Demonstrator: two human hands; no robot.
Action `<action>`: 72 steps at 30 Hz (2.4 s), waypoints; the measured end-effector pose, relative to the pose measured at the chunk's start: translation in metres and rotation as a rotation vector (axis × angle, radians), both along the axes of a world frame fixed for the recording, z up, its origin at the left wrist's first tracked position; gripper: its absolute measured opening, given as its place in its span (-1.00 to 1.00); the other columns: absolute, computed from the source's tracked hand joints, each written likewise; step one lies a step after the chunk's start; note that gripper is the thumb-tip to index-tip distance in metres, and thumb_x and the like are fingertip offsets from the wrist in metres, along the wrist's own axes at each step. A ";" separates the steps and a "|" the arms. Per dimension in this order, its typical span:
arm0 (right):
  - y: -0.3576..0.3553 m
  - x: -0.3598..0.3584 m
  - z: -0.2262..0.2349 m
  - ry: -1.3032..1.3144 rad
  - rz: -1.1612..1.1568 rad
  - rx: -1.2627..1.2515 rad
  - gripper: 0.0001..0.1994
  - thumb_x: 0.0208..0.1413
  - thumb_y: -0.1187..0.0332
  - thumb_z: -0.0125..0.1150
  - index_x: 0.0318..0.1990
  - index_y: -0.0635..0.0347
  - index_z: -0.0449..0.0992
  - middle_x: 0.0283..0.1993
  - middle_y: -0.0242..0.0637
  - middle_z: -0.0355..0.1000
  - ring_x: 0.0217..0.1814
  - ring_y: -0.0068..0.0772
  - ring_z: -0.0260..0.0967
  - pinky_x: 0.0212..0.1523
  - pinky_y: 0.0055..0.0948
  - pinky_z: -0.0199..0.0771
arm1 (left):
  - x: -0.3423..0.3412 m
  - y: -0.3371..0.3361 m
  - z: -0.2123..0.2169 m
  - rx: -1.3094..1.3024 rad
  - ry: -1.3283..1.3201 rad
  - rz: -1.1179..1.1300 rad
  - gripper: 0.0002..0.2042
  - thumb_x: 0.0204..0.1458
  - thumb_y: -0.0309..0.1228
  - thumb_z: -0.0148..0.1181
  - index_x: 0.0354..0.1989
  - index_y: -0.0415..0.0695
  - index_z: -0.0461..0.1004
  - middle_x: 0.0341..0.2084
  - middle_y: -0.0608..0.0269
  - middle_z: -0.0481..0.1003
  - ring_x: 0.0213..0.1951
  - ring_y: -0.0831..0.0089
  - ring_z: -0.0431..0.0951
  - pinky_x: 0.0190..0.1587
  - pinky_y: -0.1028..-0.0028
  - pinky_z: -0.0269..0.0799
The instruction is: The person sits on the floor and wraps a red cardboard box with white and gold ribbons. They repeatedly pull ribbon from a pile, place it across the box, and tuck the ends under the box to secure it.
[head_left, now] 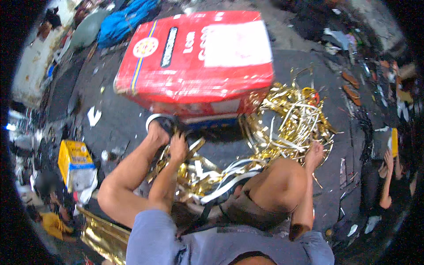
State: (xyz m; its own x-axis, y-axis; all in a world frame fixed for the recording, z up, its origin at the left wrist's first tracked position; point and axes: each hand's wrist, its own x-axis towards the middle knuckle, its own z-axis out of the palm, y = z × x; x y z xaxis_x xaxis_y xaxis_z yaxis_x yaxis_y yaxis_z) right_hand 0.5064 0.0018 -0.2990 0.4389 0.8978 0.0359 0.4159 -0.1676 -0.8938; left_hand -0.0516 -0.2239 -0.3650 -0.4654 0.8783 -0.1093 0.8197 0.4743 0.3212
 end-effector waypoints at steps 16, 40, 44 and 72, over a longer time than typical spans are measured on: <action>-0.020 -0.166 0.266 -0.137 1.435 0.104 -0.52 0.16 0.24 0.41 0.23 0.11 0.51 0.16 -0.10 0.51 0.32 -0.11 0.44 0.33 -0.15 0.42 | 0.157 0.082 0.196 -0.060 -0.738 -0.551 -0.75 0.06 -0.23 0.31 -0.35 -0.20 0.63 -0.46 0.08 0.65 -0.39 0.29 0.64 -0.26 0.25 0.55; 0.060 -0.230 0.445 -0.521 1.260 0.602 -0.72 0.19 0.15 0.35 -0.22 0.21 0.67 -0.33 -0.06 0.63 -0.27 -0.14 0.62 -0.19 -0.19 0.55 | -0.034 0.006 0.403 -0.159 -0.663 -0.452 -0.71 0.39 -0.20 0.11 -0.05 -0.19 0.61 -0.39 0.39 0.59 -0.36 0.59 0.55 -0.29 0.44 0.53; 0.056 -0.210 0.483 -0.574 1.371 0.311 -0.72 0.17 0.19 0.36 -0.23 0.27 0.67 -0.35 -0.18 0.63 -0.28 -0.34 0.54 -0.17 -0.27 0.52 | -0.022 -0.014 0.382 -0.232 -0.284 -0.606 -0.63 0.30 -0.10 0.20 -0.15 -0.24 0.58 -0.39 0.00 0.63 -0.28 0.09 0.69 -0.20 0.16 0.59; 0.096 -0.330 0.356 -0.680 1.225 0.390 -0.76 0.08 0.26 0.40 -0.19 0.22 0.69 -0.33 -0.16 0.66 -0.34 -0.24 0.64 -0.23 -0.28 0.60 | -0.048 0.187 0.398 0.825 -0.055 -0.407 -0.58 -0.07 -0.45 0.45 0.03 -0.21 0.59 -0.07 0.00 0.60 -0.02 0.14 0.61 0.10 0.24 0.51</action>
State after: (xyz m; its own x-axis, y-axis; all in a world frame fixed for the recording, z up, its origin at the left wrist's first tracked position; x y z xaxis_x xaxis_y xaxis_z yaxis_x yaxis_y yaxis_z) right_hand 0.1762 0.0981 0.0572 -0.7813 0.5743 0.2447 0.4703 0.7993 -0.3741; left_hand -0.0997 -0.0372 0.0331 -0.1164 0.7825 0.6116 0.8466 -0.2438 0.4730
